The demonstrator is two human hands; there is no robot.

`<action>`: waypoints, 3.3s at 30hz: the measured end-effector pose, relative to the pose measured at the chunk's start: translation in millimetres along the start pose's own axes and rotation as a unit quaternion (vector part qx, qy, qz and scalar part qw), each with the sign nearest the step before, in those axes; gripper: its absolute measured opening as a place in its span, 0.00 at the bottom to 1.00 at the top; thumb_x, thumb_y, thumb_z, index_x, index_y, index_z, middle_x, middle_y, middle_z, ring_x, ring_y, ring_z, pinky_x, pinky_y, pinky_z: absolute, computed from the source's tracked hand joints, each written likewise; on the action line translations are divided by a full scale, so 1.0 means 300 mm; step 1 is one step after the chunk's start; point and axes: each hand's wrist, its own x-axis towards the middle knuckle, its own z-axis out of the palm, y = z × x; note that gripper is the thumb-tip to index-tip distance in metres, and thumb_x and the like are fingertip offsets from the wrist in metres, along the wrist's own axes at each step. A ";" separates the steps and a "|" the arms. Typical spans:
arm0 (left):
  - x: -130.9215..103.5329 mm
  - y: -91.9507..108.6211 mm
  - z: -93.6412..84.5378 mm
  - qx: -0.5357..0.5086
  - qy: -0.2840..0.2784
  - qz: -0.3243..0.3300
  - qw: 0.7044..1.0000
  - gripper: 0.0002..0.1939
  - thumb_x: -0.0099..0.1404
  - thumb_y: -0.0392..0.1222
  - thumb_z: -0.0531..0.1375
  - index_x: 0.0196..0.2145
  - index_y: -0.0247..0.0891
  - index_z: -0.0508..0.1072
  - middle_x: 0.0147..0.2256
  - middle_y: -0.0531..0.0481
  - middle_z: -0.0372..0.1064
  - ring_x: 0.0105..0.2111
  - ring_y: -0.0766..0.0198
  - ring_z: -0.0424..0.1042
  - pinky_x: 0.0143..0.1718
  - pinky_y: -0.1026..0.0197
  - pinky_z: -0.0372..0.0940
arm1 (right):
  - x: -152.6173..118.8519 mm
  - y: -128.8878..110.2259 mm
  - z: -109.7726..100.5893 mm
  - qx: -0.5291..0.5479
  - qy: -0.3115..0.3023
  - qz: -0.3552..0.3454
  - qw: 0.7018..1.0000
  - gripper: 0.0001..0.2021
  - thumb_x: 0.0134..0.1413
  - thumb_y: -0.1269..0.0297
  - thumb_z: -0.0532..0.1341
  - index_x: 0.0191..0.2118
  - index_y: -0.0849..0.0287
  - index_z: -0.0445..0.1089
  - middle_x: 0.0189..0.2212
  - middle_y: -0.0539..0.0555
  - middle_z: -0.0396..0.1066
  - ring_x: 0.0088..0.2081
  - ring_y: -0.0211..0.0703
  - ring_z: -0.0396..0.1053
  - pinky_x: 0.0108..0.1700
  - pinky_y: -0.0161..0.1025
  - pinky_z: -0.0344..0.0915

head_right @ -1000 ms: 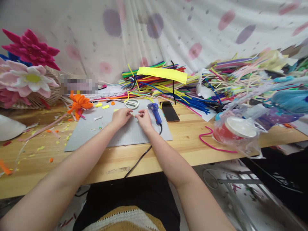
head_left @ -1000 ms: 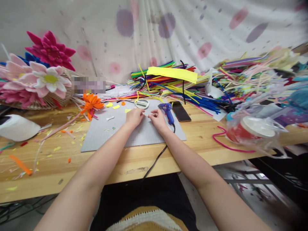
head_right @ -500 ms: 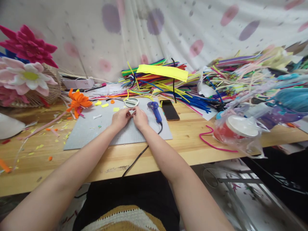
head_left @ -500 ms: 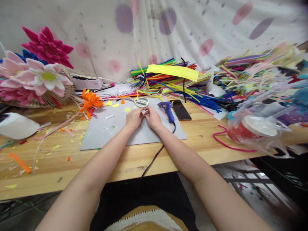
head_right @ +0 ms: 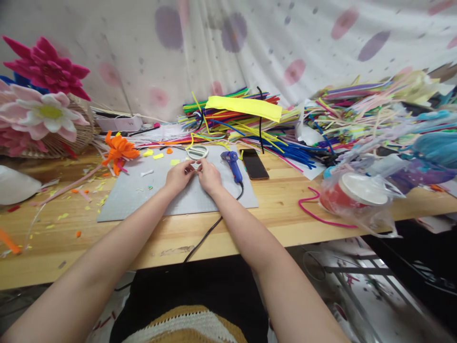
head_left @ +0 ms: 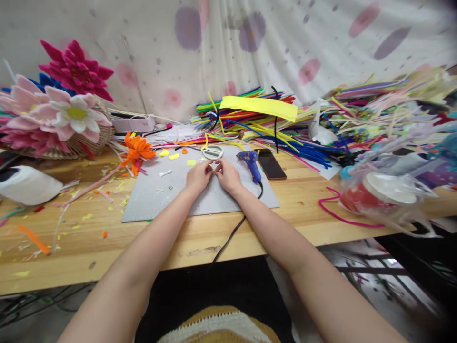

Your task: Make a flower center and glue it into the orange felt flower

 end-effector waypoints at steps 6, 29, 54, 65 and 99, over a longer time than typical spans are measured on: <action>-0.022 -0.055 -0.066 -0.012 0.028 -0.005 1.000 0.18 0.57 0.34 0.56 0.46 0.39 0.72 0.36 0.47 0.74 0.36 0.60 0.71 0.40 0.60 0.62 | 0.000 -0.003 -0.002 -0.034 0.004 0.009 0.999 0.16 0.49 0.77 0.53 0.45 0.58 0.64 0.35 0.55 0.72 0.42 0.47 0.66 0.44 0.43 0.61; -0.134 -0.323 -0.371 -0.270 0.409 -0.190 0.851 0.09 0.57 0.27 0.47 0.31 0.38 0.61 0.23 0.58 0.57 0.17 0.74 0.58 0.21 0.70 0.59 | -0.008 0.019 -0.017 0.029 0.098 0.012 0.995 0.15 0.44 0.76 0.52 0.40 0.59 0.66 0.36 0.54 0.72 0.41 0.45 0.67 0.46 0.43 0.62; -0.132 -0.331 -0.302 0.093 0.109 -0.077 0.987 0.21 0.56 0.38 0.60 0.49 0.39 0.68 0.39 0.47 0.75 0.42 0.56 0.69 0.50 0.52 0.57 | 0.127 -0.279 0.273 0.060 -0.084 -0.076 0.992 0.12 0.50 0.75 0.54 0.41 0.54 0.62 0.36 0.47 0.73 0.37 0.37 0.68 0.42 0.37 0.62; -0.135 -0.315 -0.297 0.098 0.136 -0.077 0.983 0.19 0.55 0.34 0.59 0.45 0.39 0.70 0.35 0.47 0.75 0.39 0.55 0.70 0.49 0.51 0.56 | 0.118 -0.274 0.301 -0.029 -0.095 -0.145 0.984 0.13 0.55 0.72 0.52 0.46 0.54 0.61 0.38 0.51 0.73 0.42 0.44 0.67 0.42 0.40 0.62; -0.127 -0.128 -0.194 0.125 0.000 0.053 0.991 0.18 0.60 0.44 0.57 0.48 0.38 0.70 0.47 0.43 0.69 0.44 0.55 0.68 0.47 0.54 0.57 | 0.023 -0.099 0.123 0.182 -0.038 -0.034 0.982 0.13 0.45 0.71 0.56 0.40 0.56 0.61 0.30 0.47 0.71 0.32 0.35 0.69 0.39 0.35 0.64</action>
